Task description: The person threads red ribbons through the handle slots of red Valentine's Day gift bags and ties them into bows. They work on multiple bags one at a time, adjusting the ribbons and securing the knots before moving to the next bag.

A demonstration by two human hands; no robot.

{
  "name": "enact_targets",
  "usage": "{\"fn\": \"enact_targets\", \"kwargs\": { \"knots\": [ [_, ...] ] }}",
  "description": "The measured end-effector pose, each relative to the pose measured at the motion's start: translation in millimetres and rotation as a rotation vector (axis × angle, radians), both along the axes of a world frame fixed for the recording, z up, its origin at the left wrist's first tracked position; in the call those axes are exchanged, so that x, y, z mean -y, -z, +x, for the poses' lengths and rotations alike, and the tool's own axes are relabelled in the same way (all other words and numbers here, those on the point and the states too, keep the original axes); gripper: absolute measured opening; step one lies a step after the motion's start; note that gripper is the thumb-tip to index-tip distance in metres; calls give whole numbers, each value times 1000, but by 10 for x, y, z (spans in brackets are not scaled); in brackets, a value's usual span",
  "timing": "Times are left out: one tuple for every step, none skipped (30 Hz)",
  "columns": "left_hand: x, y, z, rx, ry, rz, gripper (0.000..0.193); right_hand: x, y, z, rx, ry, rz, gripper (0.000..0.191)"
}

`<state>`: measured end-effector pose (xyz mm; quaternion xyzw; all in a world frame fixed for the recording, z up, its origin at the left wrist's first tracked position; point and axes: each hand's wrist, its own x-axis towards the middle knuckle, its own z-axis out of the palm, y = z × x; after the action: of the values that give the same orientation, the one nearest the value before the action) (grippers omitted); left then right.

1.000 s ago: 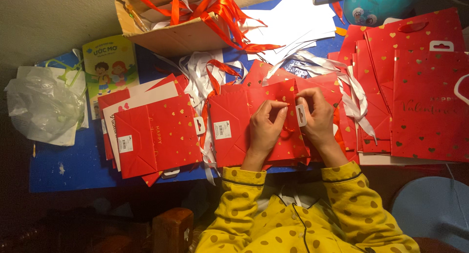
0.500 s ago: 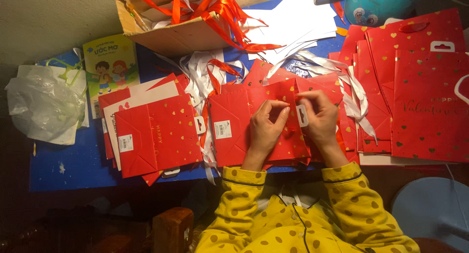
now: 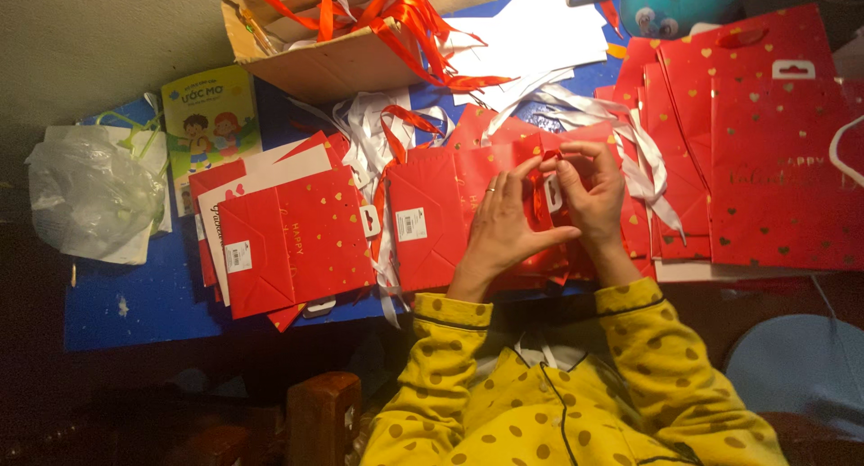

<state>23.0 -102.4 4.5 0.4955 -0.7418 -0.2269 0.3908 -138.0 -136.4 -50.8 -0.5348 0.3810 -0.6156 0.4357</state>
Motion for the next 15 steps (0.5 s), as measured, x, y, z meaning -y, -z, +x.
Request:
{"fn": "enact_targets", "kwargs": {
  "knots": [
    [-19, 1, -36, 32, -14, -40, 105, 15, -9, -17, 15, -33, -25, 17],
    [-35, 4, -70, 63, -31, -80, 110, 21, -25, -37, 58, -42, 52, 17],
    [-44, 10, -99, 68, -44, -81, 107, 18, -37, -67, 100, -51, 130, 18],
    [-43, 16, -124, 74, -55, -84, 104, 4, -61, -80, 144, -59, 208, 19],
    [-44, 23, -138, 79, -68, -87, 101, -22, -100, -85, 137, -40, 198, 21],
    [-45, 29, -144, 20, -83, 7, 95, -55, -154, -98, 128, -23, 188, 24],
    [-43, 34, -146, -40, -98, 101, 90, -88, -219, -109, 119, -6, 177, 26],
    [-44, 37, -147, -99, -110, 196, 85, -123, -293, -116, 225, -38, 184, 29],
    [-48, 37, -137, -175, -143, 286, 78, -163, -371, -122, 333, -70, 192, 32],
    [-54, 32, -118, -250, -174, 376, 70, -199, -448, -122, 441, -101, 198, 35],
    [-60, 19, -113, -325, -203, 467, 63, -236, -525, -125, 408, -139, 212, 36],
    [-73, 0, -115, -428, -192, 361, 61, -273, -592, -123, 375, -176, 229, 38],
    [-100, -26, -115, -528, -179, 256, 58, -310, -643, -105, 343, -214, 249, 40],
    [-130, -61, -115, -626, -163, 149, 55, -341, -676, -72, 242, -228, 281, 43],
    [-166, -107, -110, -620, -154, 100, 53, -362, -694, -39, 140, -245, 311, 45]
  ]
}}
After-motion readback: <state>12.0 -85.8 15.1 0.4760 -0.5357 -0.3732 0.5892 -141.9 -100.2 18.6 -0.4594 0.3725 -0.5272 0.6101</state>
